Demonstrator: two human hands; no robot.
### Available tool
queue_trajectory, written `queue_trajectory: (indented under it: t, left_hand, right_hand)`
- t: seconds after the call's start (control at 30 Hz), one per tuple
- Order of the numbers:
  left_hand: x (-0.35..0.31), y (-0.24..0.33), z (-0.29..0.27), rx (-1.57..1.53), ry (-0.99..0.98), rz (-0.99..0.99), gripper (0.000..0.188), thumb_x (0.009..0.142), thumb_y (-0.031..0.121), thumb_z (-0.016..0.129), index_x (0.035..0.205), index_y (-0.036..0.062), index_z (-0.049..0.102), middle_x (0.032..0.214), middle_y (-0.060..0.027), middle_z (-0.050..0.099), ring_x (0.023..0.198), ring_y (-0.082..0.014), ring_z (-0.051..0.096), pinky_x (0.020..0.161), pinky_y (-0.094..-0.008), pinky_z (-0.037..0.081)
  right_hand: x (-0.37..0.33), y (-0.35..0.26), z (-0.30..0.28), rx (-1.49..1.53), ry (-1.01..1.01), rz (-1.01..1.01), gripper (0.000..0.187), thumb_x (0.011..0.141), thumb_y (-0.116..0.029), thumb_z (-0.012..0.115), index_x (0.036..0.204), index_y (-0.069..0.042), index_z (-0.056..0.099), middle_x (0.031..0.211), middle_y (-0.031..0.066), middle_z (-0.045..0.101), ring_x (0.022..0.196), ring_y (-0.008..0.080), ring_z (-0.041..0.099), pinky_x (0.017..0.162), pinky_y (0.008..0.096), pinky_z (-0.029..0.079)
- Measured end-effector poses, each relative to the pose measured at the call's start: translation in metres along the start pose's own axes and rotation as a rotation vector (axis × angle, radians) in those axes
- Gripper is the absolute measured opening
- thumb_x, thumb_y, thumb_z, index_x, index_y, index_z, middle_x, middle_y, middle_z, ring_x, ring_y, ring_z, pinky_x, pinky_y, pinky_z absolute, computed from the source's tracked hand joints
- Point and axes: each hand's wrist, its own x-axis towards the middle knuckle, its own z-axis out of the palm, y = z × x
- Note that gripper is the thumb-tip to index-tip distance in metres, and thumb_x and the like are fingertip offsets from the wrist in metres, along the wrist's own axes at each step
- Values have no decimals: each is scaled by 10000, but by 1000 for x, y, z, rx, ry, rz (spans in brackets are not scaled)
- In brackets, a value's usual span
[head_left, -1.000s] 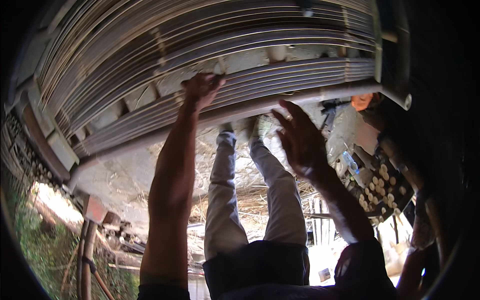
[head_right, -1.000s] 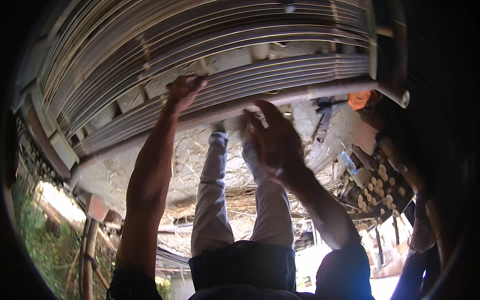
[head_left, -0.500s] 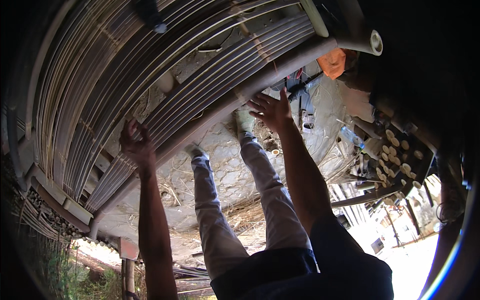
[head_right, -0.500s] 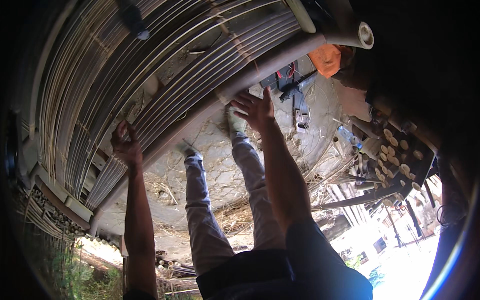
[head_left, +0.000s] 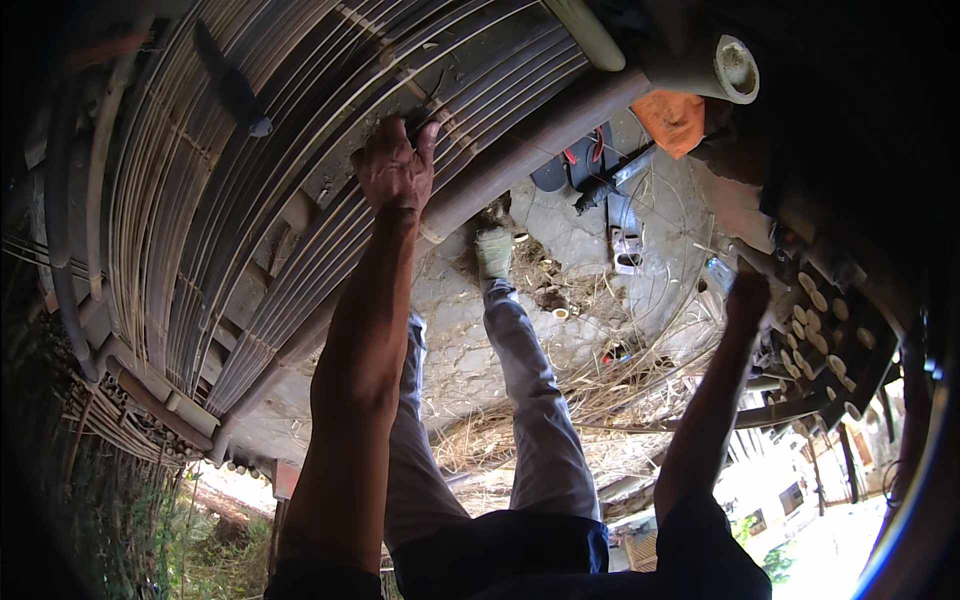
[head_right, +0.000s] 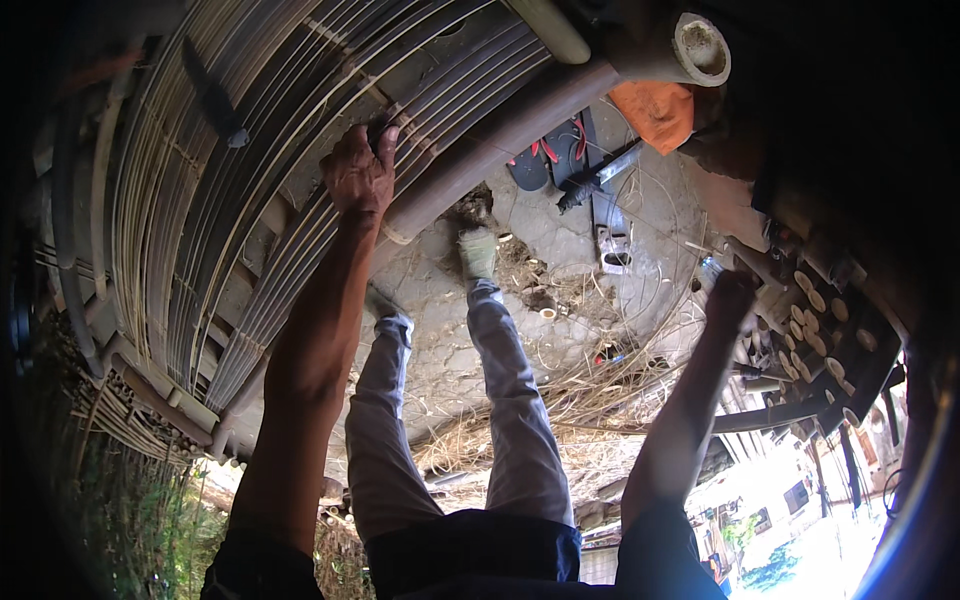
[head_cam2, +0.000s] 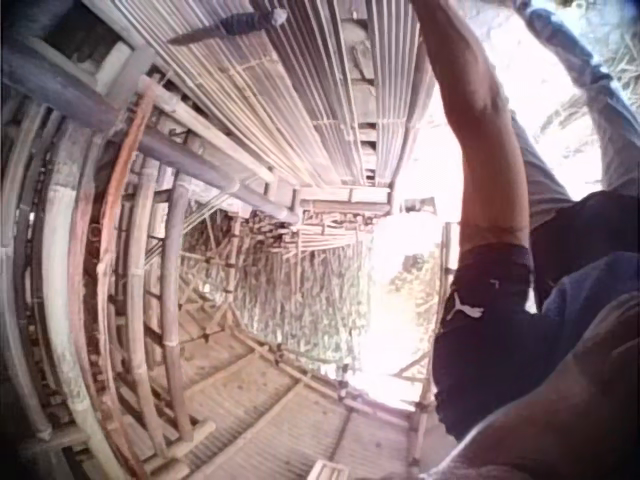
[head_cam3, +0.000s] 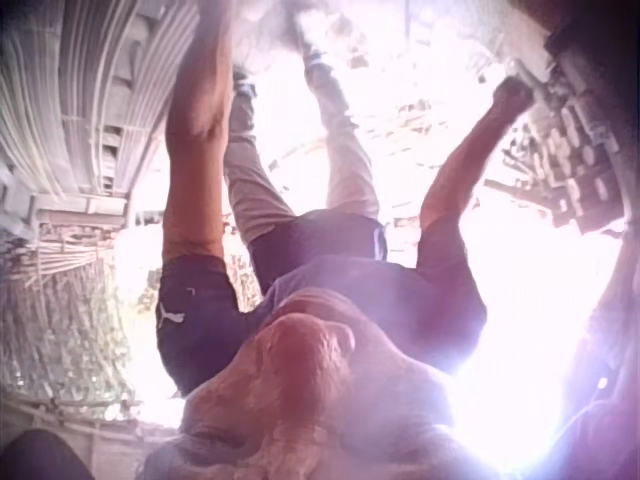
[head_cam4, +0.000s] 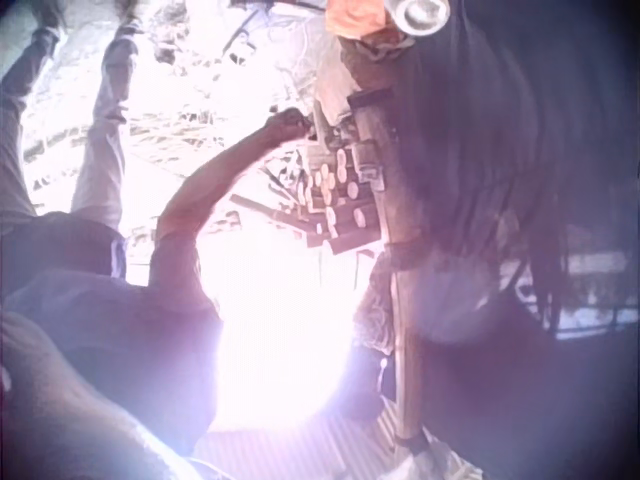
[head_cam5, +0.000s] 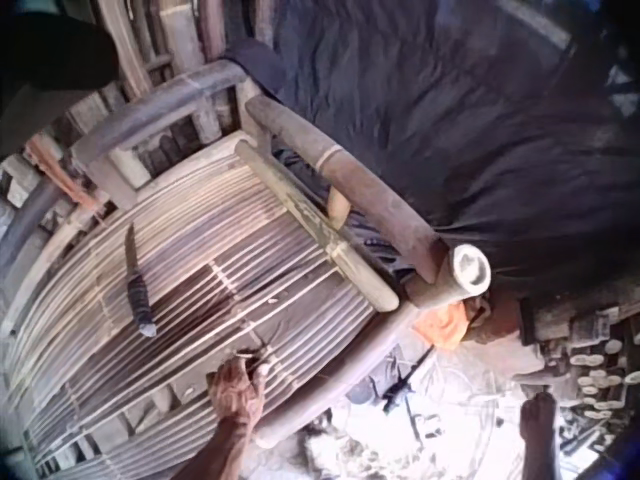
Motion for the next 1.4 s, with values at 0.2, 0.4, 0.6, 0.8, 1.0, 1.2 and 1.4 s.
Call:
queue_trajectory:
  t: [0.2, 0.4, 0.6, 0.8, 1.0, 1.2, 1.4]
  left_hand:
    - [-1, -3, -3, 45, 27, 23, 487, 896, 578, 534, 910, 92, 566, 852, -101, 626, 812, -303, 623, 713, -461, 475]
    - [5, 10, -7, -13, -70, -43, 416, 956, 500, 457, 911, 103, 574, 856, -107, 632, 827, -303, 622, 744, -459, 476]
    - [42, -7, -10, -246, -539, -254, 372, 954, 393, 435, 1001, 68, 609, 960, -240, 674, 894, -405, 663, 804, -489, 522]
    - [57, -50, 26, -1000, -563, 13, 237, 894, 273, 576, 978, 76, 676, 993, -158, 685, 948, -295, 662, 801, -389, 508]
    - [65, -33, 45, -541, -763, 29, 240, 872, 196, 506, 974, 63, 677, 1000, -182, 684, 920, -362, 664, 760, -454, 537]
    - [56, -34, 51, -385, -659, -152, 258, 884, 280, 530, 1024, 153, 706, 1062, -130, 698, 1019, -332, 662, 864, -483, 512]
    - [23, -10, -49, -653, -34, -588, 204, 892, 266, 598, 865, 112, 730, 911, -98, 710, 874, -282, 647, 899, -378, 441]
  right_hand:
    - [-84, -85, 112, -1151, 319, -1285, 180, 866, -241, 601, 964, -90, 610, 911, 70, 630, 799, 223, 621, 697, 360, 517]
    - [-185, 151, 385, -1667, -471, -1499, 213, 880, -212, 539, 828, -29, 637, 772, 97, 651, 681, 277, 624, 537, 404, 463]
    - [-234, 214, 449, -1966, -1082, -695, 259, 853, -156, 543, 1047, -16, 643, 986, 211, 657, 944, 371, 672, 792, 473, 553]
    - [-216, 227, 472, -1744, -1516, 42, 232, 869, -230, 568, 994, -43, 622, 722, 212, 658, 477, 175, 587, 499, 337, 491]
    - [-199, 223, 484, -1614, -1102, 576, 126, 763, -135, 607, 686, -89, 518, 503, 21, 444, 370, 62, 266, 387, 231, 226]
    - [-210, 237, 461, -1765, -1232, -193, 257, 831, -226, 581, 790, 27, 593, 572, 190, 595, 497, 285, 584, 485, 417, 463]
    - [-263, 117, 399, -1057, -1231, 114, 287, 940, -216, 506, 949, 17, 674, 863, 134, 695, 599, 190, 652, 491, 272, 492]
